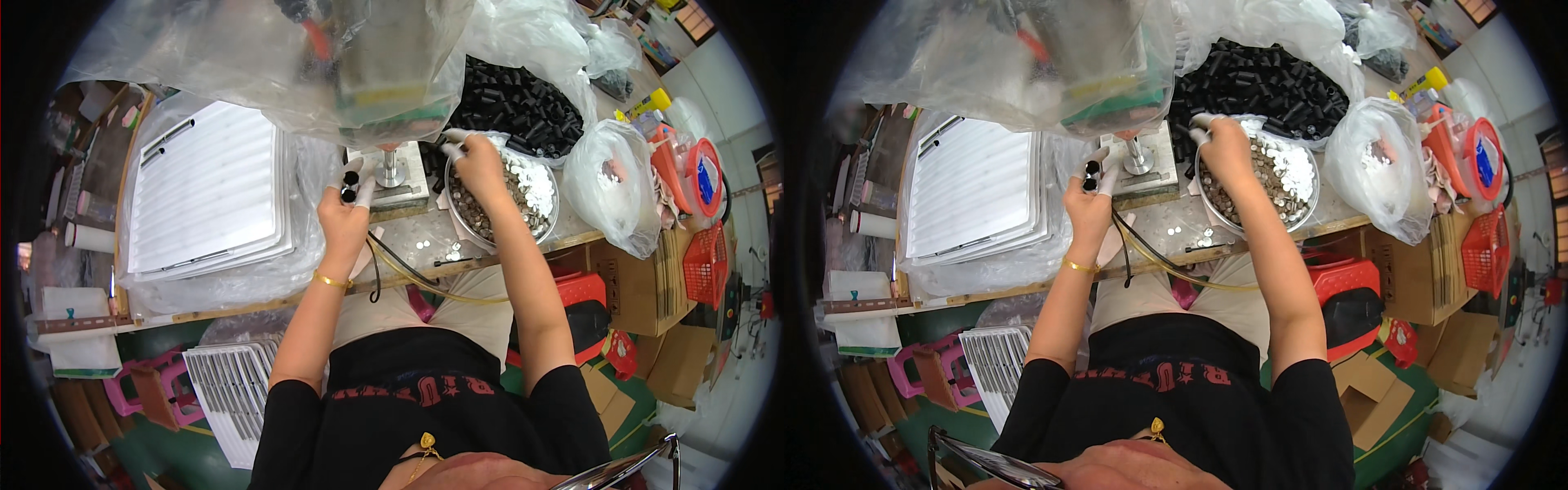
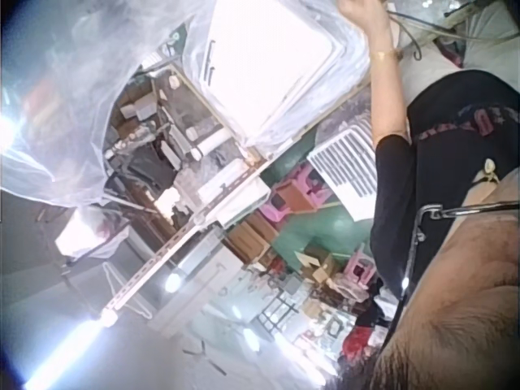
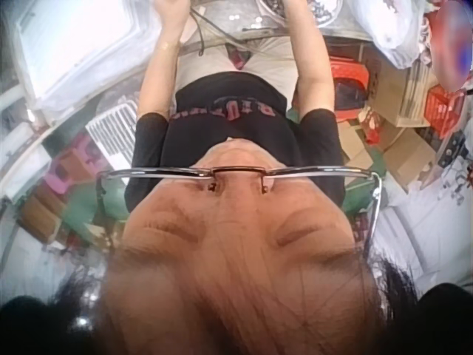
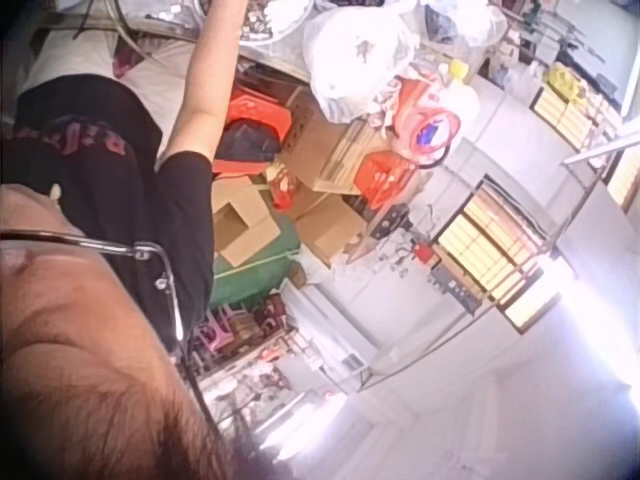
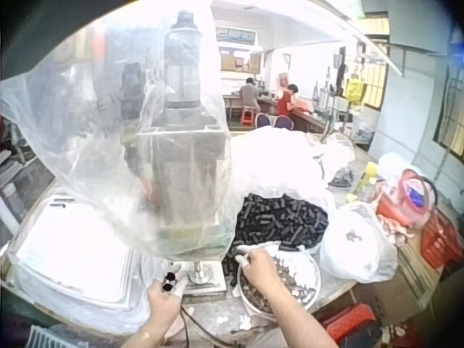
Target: Assembling small metal pins into plastic tubes using a guide jig.
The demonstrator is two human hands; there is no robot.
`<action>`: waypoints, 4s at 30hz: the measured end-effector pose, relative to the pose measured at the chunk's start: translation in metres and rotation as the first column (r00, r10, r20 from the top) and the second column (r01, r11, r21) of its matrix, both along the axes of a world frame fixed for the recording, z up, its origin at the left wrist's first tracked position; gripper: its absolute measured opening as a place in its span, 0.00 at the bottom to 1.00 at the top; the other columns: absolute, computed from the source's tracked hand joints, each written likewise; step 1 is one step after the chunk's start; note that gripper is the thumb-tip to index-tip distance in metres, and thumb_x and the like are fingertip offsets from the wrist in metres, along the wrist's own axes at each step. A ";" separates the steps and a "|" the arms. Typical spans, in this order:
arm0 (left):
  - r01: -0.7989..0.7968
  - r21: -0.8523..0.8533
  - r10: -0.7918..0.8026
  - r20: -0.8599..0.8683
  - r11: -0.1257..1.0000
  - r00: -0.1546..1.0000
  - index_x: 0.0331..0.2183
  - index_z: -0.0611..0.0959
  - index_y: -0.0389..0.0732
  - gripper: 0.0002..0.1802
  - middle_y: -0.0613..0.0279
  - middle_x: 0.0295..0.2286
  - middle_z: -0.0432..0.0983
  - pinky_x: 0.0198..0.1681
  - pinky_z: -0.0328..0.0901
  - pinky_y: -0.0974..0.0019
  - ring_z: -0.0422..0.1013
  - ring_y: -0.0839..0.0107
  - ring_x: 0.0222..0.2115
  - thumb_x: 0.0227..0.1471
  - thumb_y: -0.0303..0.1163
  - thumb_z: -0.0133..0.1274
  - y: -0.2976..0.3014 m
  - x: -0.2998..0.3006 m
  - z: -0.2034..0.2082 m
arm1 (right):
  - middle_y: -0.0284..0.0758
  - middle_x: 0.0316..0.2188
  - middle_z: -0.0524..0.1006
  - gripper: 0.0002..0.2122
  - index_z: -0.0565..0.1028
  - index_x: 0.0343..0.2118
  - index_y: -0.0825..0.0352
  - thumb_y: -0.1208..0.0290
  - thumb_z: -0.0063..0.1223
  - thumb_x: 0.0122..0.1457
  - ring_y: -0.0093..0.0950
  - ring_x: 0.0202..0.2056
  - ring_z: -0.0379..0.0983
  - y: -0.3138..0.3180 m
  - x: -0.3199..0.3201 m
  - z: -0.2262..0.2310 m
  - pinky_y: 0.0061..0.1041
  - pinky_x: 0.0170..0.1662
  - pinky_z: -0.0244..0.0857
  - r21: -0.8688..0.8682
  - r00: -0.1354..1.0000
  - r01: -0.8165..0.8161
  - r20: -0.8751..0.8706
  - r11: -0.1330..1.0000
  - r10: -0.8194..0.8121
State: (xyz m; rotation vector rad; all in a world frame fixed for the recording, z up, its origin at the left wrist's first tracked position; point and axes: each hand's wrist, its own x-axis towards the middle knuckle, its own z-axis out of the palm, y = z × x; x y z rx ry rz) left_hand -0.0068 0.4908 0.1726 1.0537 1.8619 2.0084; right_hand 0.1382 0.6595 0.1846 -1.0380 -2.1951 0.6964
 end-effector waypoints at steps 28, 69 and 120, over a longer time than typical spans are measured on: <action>-0.281 -0.655 -0.394 -0.686 0.702 0.612 0.35 0.81 0.38 0.23 0.52 0.21 0.69 0.28 0.62 0.53 0.67 0.52 0.24 0.29 0.15 0.49 -0.112 -0.031 -0.005 | 0.39 0.40 0.74 0.14 0.75 0.43 0.64 0.71 0.53 0.52 0.34 0.37 0.72 -0.051 -0.008 0.065 0.27 0.42 0.66 -0.027 0.929 -0.360 -0.103 0.932 0.356; 0.308 -0.104 -0.253 0.361 0.946 0.898 0.40 0.77 0.31 0.12 0.61 0.31 0.77 0.39 0.68 0.73 0.72 0.78 0.33 0.50 0.18 0.54 -0.048 0.023 0.012 | 0.40 0.29 0.76 0.06 0.78 0.25 0.65 0.77 0.49 0.45 0.40 0.30 0.76 0.052 0.089 -0.018 0.36 0.33 0.70 0.430 0.778 0.079 0.538 0.899 -0.326; -0.028 -0.362 -0.221 -0.627 0.932 0.747 0.28 0.82 0.35 0.14 0.52 0.24 0.77 0.43 0.60 0.53 0.67 0.52 0.40 0.38 0.35 0.62 0.007 -0.007 -0.007 | 0.35 0.29 0.76 0.14 0.78 0.34 0.63 0.76 0.56 0.39 0.30 0.23 0.73 -0.037 -0.017 0.036 0.26 0.23 0.66 0.682 0.899 -0.416 0.209 0.601 0.384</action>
